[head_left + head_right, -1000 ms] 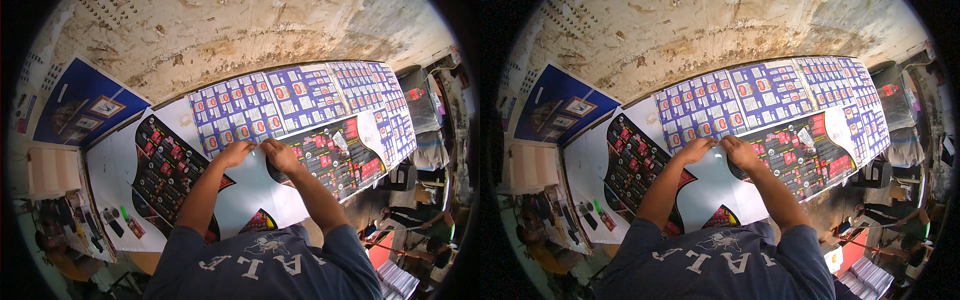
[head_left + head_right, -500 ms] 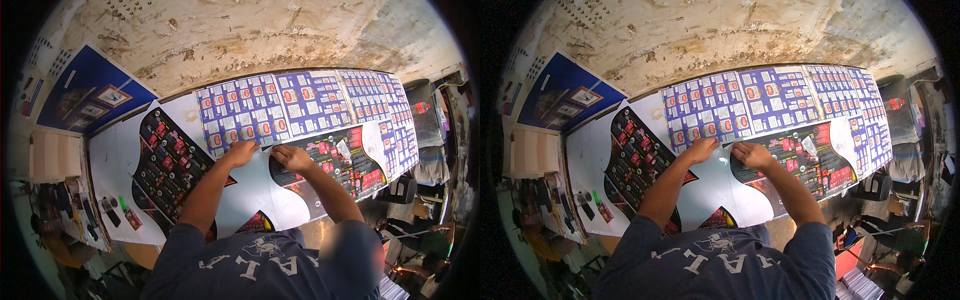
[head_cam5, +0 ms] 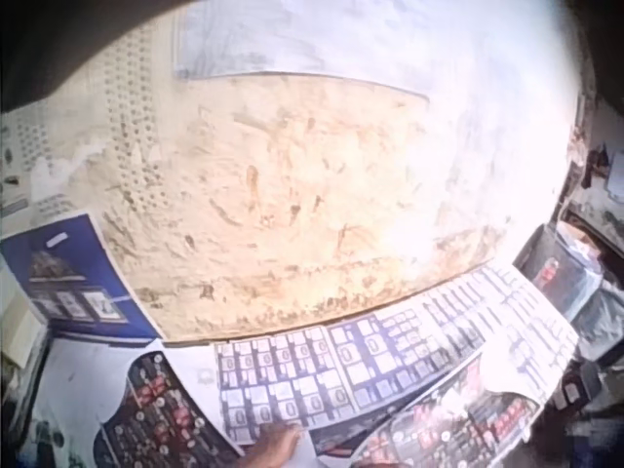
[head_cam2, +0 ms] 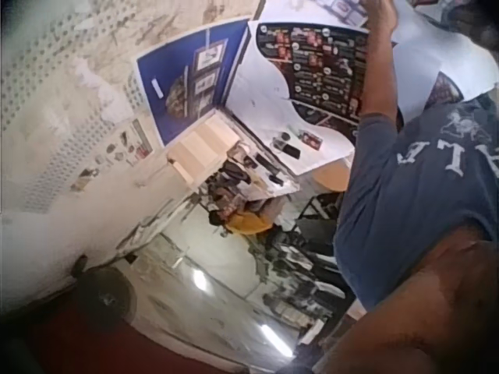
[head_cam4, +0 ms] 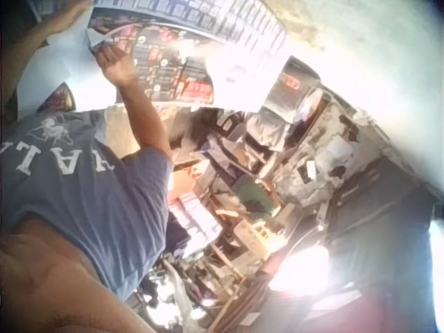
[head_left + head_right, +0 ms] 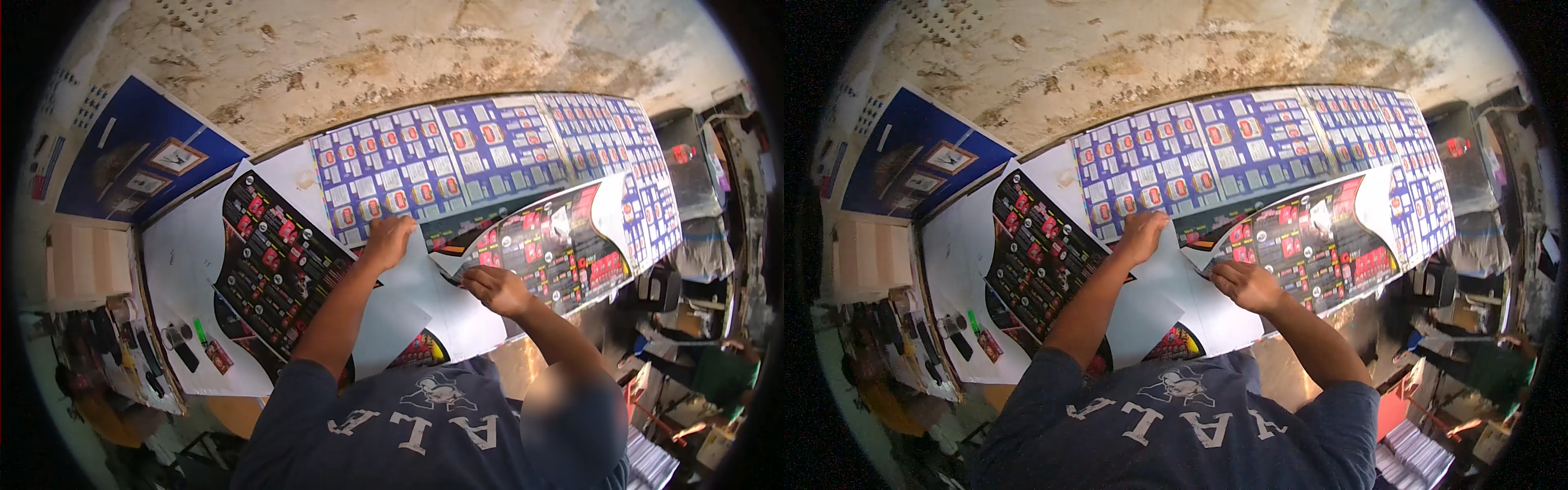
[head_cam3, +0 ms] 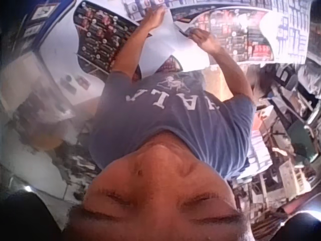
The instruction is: The person picks up large printed paper sheets from a workbench, turns them over, and sorts them by hand into separate piles and into a large bag.
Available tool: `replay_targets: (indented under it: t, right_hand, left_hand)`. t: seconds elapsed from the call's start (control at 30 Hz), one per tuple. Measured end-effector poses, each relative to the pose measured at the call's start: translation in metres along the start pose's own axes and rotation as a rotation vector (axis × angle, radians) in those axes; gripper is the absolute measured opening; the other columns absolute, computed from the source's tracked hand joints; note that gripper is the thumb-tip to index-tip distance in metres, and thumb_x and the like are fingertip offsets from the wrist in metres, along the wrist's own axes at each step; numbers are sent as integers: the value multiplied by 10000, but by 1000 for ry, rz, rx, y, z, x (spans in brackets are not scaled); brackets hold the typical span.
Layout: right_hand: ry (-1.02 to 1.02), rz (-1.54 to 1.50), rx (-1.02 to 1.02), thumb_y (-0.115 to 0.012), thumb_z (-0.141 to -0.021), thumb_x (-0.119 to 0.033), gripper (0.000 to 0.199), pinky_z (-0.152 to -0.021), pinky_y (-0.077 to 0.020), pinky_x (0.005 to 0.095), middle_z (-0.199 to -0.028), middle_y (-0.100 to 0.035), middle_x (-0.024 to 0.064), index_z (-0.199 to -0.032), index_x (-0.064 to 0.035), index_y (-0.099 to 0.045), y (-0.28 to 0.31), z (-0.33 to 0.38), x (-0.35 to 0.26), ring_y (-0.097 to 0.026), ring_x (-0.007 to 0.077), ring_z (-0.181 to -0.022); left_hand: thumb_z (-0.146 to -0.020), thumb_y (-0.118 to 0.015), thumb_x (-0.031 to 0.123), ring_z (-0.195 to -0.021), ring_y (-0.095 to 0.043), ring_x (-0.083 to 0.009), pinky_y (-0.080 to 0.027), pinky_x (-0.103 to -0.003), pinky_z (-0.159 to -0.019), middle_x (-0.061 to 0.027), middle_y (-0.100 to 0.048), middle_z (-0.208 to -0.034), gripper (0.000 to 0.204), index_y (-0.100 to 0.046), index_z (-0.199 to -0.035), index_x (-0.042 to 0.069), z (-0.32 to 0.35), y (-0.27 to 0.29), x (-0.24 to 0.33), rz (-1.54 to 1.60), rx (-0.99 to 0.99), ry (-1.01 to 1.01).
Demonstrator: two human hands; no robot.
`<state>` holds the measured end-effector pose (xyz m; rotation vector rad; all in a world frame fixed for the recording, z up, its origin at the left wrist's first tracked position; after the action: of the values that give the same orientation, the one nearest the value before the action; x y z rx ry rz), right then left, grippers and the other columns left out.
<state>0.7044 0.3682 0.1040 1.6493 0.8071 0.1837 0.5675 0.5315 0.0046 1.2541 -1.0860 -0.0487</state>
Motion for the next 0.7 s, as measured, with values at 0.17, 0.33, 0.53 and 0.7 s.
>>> replay_targets:
  t: [0.17, 0.33, 0.53, 0.7]
  right_hand:
    - [-17, -15, -34, -634, -708, -95, 275, -681, -562, 312, -970, -624, 85, -971, -15, -638, 27, 41, -35, -646, 229, -863]
    - [-150, -30, -83, -659, -676, -66, 235, -634, -566, 313, -903, -632, 92, -903, -3, -651, 79, 96, -79, -658, 234, -810]
    - [-400, -68, -222, -659, -674, -49, 221, -653, -569, 324, -912, -646, 99, -891, -11, -652, 99, 193, -110, -669, 248, -810]
    - [-776, -4, -287, -614, -714, -22, 141, -662, -559, 366, -894, -652, 108, -852, -38, -638, 106, 329, -126, -667, 282, -798]
  left_hand:
    - [-874, -554, 73, -828, -570, -284, -405, -445, -755, -62, -605, -821, 88, -593, -950, 91, 9, 5, 16, -164, 256, -247]
    - [-859, -571, 71, -846, -558, -281, -413, -431, -767, -58, -581, -859, 109, -618, -955, 94, 10, 2, 24, -230, 215, -241]
    - [-864, -586, 73, -946, -532, -281, -415, -432, -851, -66, -540, -948, 186, -642, -1038, 108, 11, 0, 25, -298, 209, -210]
    - [-865, -609, 84, -939, -532, -286, -422, -426, -864, -71, -548, -958, 190, -646, -1049, 105, 12, 0, 29, -324, 224, -189]
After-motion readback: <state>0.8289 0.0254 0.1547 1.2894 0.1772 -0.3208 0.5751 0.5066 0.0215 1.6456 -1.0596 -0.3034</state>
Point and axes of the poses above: each hand's wrist, its own z-axis away from the middle knuckle, its own y-axis out of the back of the hand, x = y × z, the point moved 8 cm from there along -z, towards the middle knuckle
